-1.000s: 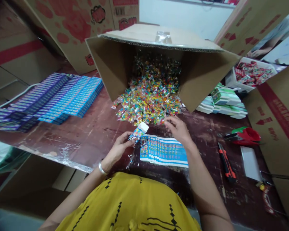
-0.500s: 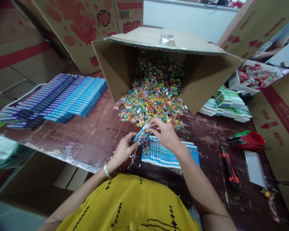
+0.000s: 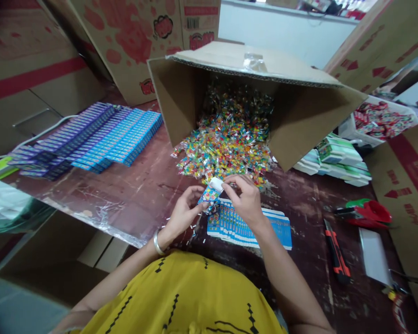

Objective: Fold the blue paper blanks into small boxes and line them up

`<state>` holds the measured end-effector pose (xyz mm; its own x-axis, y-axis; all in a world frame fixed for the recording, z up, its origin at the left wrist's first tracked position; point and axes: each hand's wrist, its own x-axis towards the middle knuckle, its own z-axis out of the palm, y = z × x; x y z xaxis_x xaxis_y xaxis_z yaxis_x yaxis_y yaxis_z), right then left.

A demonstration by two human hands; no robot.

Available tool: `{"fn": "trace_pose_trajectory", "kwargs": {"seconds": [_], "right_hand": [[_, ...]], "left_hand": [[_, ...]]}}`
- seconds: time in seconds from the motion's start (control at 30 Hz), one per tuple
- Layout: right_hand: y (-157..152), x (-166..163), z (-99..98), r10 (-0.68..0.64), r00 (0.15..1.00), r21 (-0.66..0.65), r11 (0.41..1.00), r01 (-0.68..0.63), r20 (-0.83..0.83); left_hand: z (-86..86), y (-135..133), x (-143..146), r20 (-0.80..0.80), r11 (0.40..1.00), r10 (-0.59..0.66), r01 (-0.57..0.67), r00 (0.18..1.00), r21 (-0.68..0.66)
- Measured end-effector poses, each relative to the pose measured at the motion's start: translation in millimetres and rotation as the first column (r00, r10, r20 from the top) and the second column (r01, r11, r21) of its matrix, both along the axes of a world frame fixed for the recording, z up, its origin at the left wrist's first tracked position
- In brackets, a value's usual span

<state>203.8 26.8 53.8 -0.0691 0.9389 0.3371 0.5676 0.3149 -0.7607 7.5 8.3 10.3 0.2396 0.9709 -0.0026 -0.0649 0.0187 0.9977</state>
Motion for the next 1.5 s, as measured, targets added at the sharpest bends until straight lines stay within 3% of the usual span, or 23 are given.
{"fn": "trace_pose_trajectory", "kwargs": {"seconds": [0.13, 0.27, 0.47, 0.7, 0.9, 1.0, 1.27, 1.5], "right_hand": [[-8, -15, -23.6, -0.028, 0.950, -0.174, 0.984, -0.028, -0.311], [-14, -30, -37.8, -0.120, 0.836, -0.183, 0.983, 0.024, -0.535], [-13, -31, -44.8, -0.104, 0.895, -0.196, 0.980, 0.019, -0.434], [-7, -37, -46.5, 0.073, 0.944, -0.079, 0.992, -0.103, -0.321], [-8, -43, -38.8, 0.015, 0.902, -0.107, 0.992, -0.067, -0.431], [-6, -41, -37.8, 0.071, 0.897, -0.100, 0.987, -0.127, -0.436], [5, -29, -37.8, 0.031, 0.851, -0.344, 0.907, -0.245, -0.525], [12, -19, -38.1, 0.030, 0.841, -0.400, 0.870, -0.288, -0.539]], "left_hand": [[6.2, -1, 2, 0.044, 0.999, -0.010, 0.008, 0.999, 0.044], [8.7, 1, 2, 0.048, 0.991, -0.075, 0.069, 0.996, 0.117], [5.4, 0, -1, 0.051, 0.985, -0.164, 0.160, 0.985, 0.069], [-1.5, -5, -1, 0.125, 0.999, 0.004, -0.010, 0.992, 0.048], [1.5, -3, -1, 0.182, 0.998, 0.063, -0.061, 0.981, -0.018], [1.1, -2, -2, 0.188, 0.998, 0.052, -0.042, 0.981, -0.057], [2.9, 2, -11, -0.016, 0.998, -0.068, 0.068, 0.998, 0.001], [6.6, 5, -15, -0.082, 0.981, -0.191, 0.191, 0.978, -0.002]]}}
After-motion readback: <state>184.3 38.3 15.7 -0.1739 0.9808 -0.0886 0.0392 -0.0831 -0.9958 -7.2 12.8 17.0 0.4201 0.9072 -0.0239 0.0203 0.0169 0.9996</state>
